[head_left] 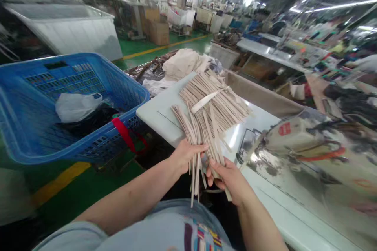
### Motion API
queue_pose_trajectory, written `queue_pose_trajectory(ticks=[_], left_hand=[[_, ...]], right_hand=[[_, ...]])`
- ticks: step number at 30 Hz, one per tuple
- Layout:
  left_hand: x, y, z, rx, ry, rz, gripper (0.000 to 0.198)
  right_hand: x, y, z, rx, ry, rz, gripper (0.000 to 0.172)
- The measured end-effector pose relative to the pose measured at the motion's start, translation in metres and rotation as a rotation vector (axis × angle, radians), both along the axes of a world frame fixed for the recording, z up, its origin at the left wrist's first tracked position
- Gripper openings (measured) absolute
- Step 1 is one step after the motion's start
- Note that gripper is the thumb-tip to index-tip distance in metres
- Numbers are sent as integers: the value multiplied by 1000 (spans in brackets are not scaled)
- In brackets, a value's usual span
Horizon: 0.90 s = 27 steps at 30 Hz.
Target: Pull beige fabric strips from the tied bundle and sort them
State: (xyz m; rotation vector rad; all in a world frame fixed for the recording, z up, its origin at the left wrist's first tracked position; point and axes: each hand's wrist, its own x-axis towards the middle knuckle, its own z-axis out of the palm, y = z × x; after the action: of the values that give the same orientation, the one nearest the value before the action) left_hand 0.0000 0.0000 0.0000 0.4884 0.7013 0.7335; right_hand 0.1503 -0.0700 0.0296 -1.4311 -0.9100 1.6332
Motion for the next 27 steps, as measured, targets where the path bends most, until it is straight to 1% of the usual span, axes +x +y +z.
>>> queue_pose_trajectory(ticks=[3,5,8,11,14,16,19,22,27], left_hand=[[1,-2,-2,7,18,27,41],[2,-3,-2,4,58,68,38],[1,-1,-1,-1,140,127,29],[2,0,0,-19,174,121,20],[2,0,1,-30,210,127,23],[2,-1,1,4,224,120,24],[2,-2,2,46,195,66,33],[2,-3,6,41,165,36,40],[2,-3,8,10,140,35,34]], right_hand=[[3,-7,0,1,-11,8,44],[4,-10,0,2,-15,5,42],[6,-13,-3,1,-23,-5,43],[7,-15,-6,2,-52,-18,46],[6,-16,-7,16,-95,-5,49],[5,-17,-6,14,-122,17,51],[3,-19,-4,6,-147,28,53],[1,-20,-3,3,-159,27,53],[-1,-23,-2,17,-158,-7,48]])
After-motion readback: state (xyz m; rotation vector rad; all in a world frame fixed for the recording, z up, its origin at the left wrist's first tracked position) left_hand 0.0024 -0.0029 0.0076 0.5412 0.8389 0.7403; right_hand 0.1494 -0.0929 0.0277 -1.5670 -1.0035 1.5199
